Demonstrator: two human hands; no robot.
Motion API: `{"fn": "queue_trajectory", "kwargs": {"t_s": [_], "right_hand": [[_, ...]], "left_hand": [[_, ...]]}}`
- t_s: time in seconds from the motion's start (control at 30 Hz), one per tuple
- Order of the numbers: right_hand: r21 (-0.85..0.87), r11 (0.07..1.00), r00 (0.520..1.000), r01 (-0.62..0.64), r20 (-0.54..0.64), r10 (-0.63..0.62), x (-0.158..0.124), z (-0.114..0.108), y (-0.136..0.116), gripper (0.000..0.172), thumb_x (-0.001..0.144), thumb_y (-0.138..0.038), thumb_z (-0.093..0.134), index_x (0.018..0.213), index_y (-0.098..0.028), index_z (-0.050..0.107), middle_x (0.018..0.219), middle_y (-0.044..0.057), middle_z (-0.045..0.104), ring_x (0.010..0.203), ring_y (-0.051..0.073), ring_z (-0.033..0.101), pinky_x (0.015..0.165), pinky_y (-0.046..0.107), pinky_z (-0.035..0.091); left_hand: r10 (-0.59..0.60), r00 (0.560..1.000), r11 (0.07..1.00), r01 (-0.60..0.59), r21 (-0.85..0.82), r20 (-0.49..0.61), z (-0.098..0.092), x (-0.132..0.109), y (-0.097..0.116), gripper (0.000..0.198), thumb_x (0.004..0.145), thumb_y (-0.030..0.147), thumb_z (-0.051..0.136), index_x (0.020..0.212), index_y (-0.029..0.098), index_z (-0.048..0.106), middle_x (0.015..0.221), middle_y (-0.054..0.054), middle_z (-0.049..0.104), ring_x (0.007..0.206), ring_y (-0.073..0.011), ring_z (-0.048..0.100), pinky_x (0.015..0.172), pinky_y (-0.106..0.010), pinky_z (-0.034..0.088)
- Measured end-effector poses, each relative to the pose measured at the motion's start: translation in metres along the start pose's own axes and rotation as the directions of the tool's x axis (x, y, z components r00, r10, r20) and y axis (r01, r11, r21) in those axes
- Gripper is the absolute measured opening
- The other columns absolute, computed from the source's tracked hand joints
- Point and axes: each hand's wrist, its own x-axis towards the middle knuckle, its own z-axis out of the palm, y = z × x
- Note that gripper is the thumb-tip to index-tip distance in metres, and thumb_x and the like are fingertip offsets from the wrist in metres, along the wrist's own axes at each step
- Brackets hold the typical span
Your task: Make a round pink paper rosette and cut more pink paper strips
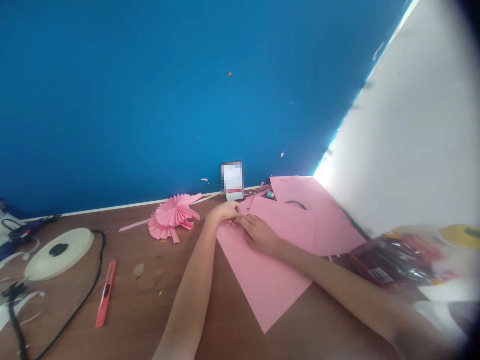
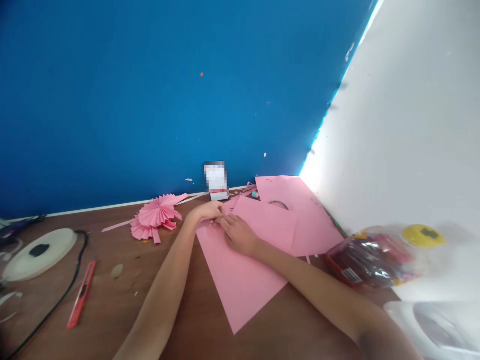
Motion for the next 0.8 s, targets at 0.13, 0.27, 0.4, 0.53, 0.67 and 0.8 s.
{"fn": "queue_trajectory", "kwargs": {"t_s": [0.13,0.27,0.4,0.53,0.67,0.8], "right_hand": [[-0.016,1.0,1.0,0.008,0.009,-0.008,-0.0004,0.0017,0.0016,0.045,0.078,-0.003,0.041,0.12,-0.017,0.049,0.116,0.011,0.059,0.098,0.023,0.05,0.083,0.036,0.04],[-0.02,1.0,1.0,0.018,0.0,-0.018,-0.0003,0.0033,0.0024,0.046,0.078,-0.002,0.04,0.12,-0.017,0.049,0.114,0.011,0.059,0.098,0.023,0.049,0.084,0.037,0.04],[-0.015,1.0,1.0,0.018,0.002,-0.018,0.0001,0.0021,0.001,0.045,0.079,-0.002,0.04,0.121,-0.017,0.049,0.117,0.011,0.058,0.102,0.023,0.048,0.087,0.037,0.04],[-0.012,1.0,1.0,0.019,0.006,-0.019,0.0006,0.0006,-0.0002,0.046,0.079,-0.002,0.039,0.122,-0.017,0.048,0.118,0.012,0.057,0.105,0.023,0.048,0.088,0.038,0.04],[-0.022,0.999,0.999,0.037,0.006,-0.037,0.0011,0.0004,0.0001,0.046,0.078,-0.001,0.039,0.12,-0.016,0.049,0.117,0.012,0.057,0.104,0.024,0.047,0.088,0.039,0.041],[-0.039,0.998,0.999,0.051,0.002,-0.051,0.0015,0.0003,0.0007,0.048,0.076,0.0,0.04,0.12,-0.016,0.049,0.115,0.012,0.056,0.102,0.024,0.046,0.089,0.039,0.041]], "left_hand": [[-0.002,1.0,1.0,0.002,0.007,-0.009,-0.0006,-0.0025,0.0027,0.014,0.064,0.013,0.052,0.077,0.015,0.057,0.055,0.0,0.059,0.044,-0.0108,0.052,0.04,-0.019,0.037],[-0.006,1.0,1.0,0.006,0.012,-0.011,-0.0013,-0.0051,0.0058,0.012,0.066,0.015,0.053,0.077,0.015,0.057,0.056,0.0,0.06,0.043,-0.0106,0.052,0.04,-0.019,0.037],[0.005,1.0,1.0,-0.005,0.012,-0.01,-0.0012,-0.0045,0.0049,0.011,0.066,0.014,0.054,0.076,0.015,0.057,0.054,0.0,0.058,0.042,-0.0102,0.051,0.039,-0.019,0.036],[-0.009,1.0,1.0,0.01,0.018,-0.021,-0.0006,-0.0036,0.0037,0.012,0.067,0.015,0.054,0.078,0.015,0.058,0.056,-0.001,0.06,0.044,-0.0105,0.052,0.04,-0.019,0.037],[0.001,1.0,1.0,-0.001,-0.005,-0.009,-0.0005,-0.0038,0.0037,0.016,0.065,0.013,0.054,0.08,0.014,0.059,0.057,0.0,0.06,0.044,-0.01,0.052,0.041,-0.019,0.038],[0.005,1.0,1.0,-0.005,-0.026,-0.006,-0.0002,-0.0022,0.0011,0.017,0.064,0.012,0.052,0.079,0.015,0.058,0.056,0.0,0.059,0.043,-0.0104,0.052,0.04,-0.019,0.037]]}}
